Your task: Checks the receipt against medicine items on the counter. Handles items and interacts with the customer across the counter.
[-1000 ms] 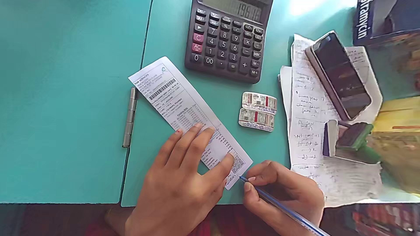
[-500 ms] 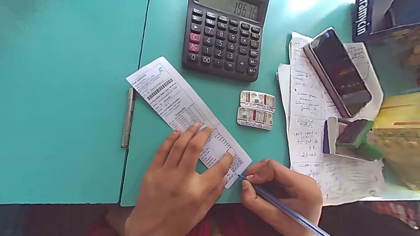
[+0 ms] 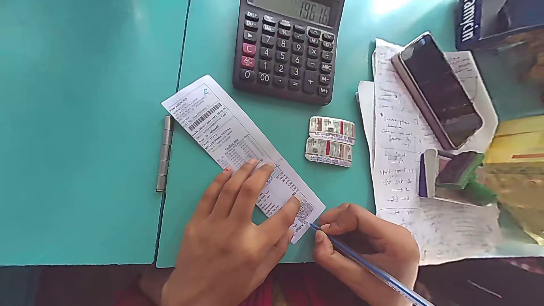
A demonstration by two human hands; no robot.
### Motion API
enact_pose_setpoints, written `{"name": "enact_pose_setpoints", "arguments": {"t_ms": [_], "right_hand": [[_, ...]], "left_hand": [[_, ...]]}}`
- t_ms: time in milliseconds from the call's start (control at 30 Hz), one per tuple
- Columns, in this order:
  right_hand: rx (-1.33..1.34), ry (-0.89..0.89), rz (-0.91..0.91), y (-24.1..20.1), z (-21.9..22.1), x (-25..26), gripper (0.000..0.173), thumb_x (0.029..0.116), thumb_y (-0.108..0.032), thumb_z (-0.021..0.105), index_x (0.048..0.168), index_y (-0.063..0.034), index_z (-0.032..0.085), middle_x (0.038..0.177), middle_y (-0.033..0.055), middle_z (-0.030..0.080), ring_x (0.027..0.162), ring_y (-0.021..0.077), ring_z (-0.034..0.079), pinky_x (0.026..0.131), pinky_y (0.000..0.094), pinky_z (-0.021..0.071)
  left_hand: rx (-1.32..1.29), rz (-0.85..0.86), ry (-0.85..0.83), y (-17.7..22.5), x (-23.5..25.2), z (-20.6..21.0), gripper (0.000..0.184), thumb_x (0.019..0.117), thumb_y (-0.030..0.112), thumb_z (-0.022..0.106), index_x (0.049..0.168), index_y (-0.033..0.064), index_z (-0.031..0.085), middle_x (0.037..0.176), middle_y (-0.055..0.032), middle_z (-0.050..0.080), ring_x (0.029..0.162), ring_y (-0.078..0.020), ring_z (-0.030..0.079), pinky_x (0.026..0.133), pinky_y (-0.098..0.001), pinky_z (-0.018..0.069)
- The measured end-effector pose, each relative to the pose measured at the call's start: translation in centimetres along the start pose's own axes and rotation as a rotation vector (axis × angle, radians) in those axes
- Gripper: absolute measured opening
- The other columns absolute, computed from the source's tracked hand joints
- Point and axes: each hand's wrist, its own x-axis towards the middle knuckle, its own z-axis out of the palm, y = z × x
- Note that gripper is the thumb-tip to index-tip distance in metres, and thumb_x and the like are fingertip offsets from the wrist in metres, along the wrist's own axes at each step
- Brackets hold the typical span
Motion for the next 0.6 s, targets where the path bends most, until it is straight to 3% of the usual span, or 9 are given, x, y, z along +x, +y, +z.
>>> {"name": "enact_pose_setpoints", "arguments": {"t_ms": [600], "right_hand": [[-0.004,0.028,0.007,0.03,0.13,0.01,0.011,0.0803,-0.009,0.071,0.081,-0.0036,0.062,0.078,-0.0009,0.07,0.07,-0.0069,0.064,0.06,0.0059,0.0523]], "left_hand": [[0.004,0.004,-0.01,0.0,-0.02,-0.04,0.035,0.1045,0.044,0.048,0.128,0.0331,0.071,0.141,-0.0211,0.059,0.14,-0.0389,0.047,0.113,-0.0557,0.0354]]}}
